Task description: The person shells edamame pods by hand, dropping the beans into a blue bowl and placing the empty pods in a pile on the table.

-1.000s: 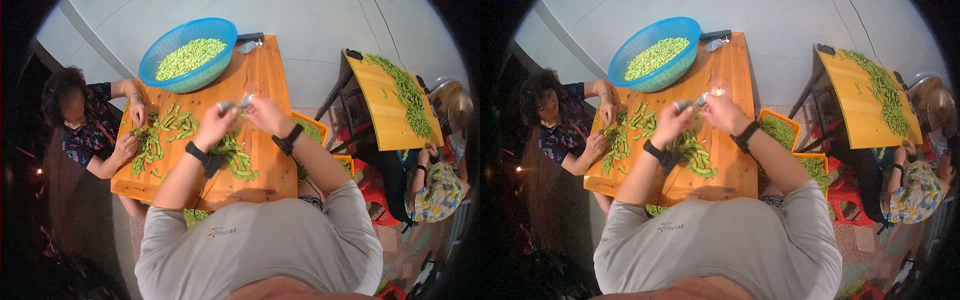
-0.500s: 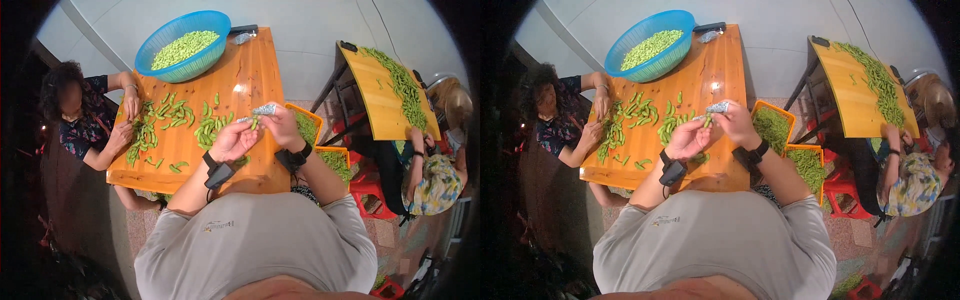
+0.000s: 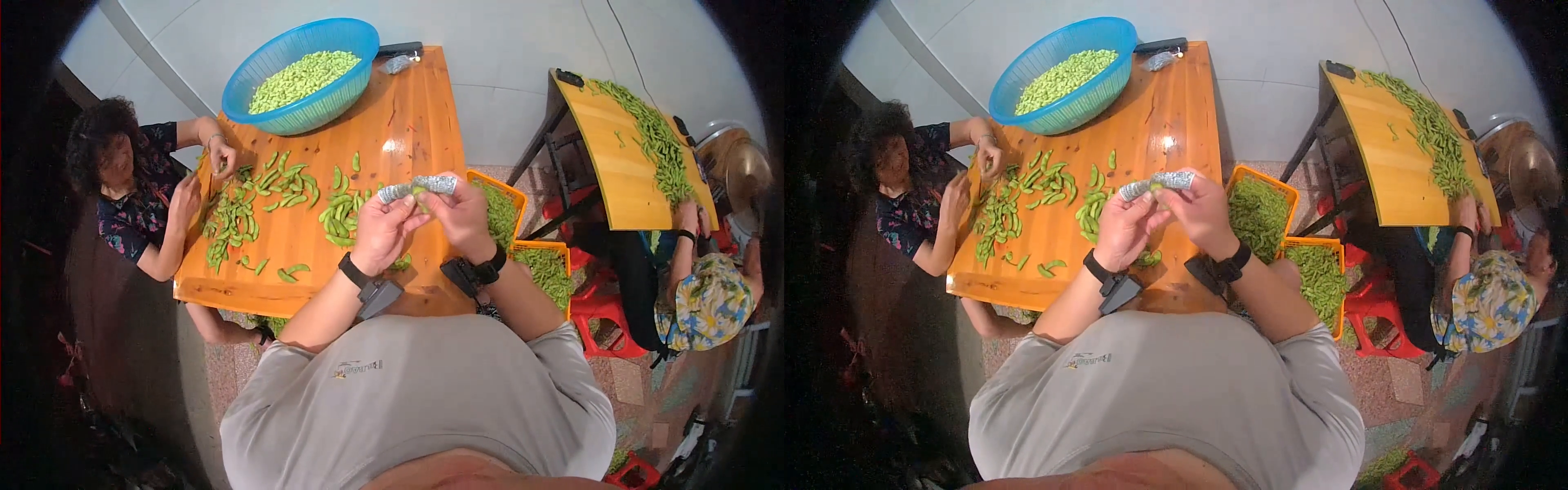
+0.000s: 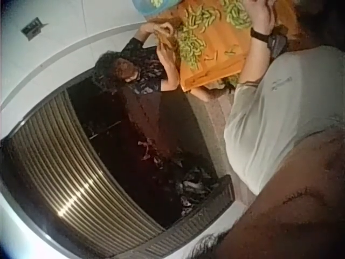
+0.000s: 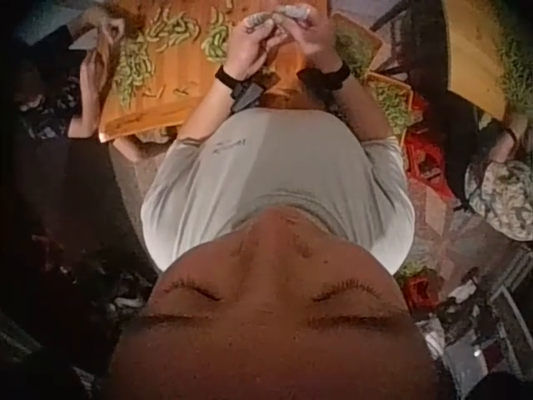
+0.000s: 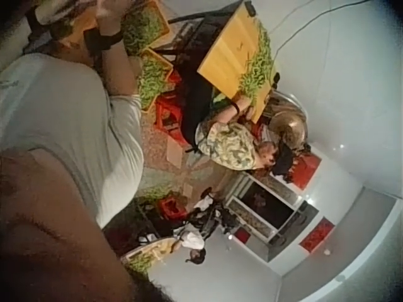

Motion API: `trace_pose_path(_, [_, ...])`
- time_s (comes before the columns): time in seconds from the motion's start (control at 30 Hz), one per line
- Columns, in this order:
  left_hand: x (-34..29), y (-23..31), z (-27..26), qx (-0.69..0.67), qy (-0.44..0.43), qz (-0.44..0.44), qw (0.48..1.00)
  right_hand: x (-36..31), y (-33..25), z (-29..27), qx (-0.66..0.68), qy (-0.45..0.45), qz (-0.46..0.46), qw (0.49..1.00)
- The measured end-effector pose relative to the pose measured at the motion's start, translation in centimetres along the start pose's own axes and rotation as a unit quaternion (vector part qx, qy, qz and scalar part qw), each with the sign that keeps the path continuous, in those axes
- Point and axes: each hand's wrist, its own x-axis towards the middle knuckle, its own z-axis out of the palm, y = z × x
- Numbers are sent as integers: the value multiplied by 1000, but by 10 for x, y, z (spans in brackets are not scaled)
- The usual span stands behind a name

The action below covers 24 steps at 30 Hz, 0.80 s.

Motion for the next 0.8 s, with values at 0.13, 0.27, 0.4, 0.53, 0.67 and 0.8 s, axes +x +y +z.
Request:
trace_pose_path(0.13, [-3, -3, -3, 18, -27, 46, 998, -5, 0, 5, 72, -13, -64, 995])
trace_pose_path(0.27, [-3, 5, 12, -65, -40, 16, 997, 2, 11, 3, -9, 25, -135, 990])
trace_pose_path(0.4, [-4, 3, 6, -117, -68, -16, 991, 7, 12, -4, -115, -15, -180, 977])
trace_pose_path(0.53, [-10, 7, 2, -127, -124, -16, 984, -3, -3, 2, -118, -26, -192, 974])
trace_pose_path(0.67, [-11, 12, 3, -157, -161, -70, 972, -13, -15, 9, -38, 4, -142, 989])
trace_pose_path(0.8, [-8, 11, -8, -152, -200, -93, 963, -15, -18, 12, 55, -19, -84, 995])
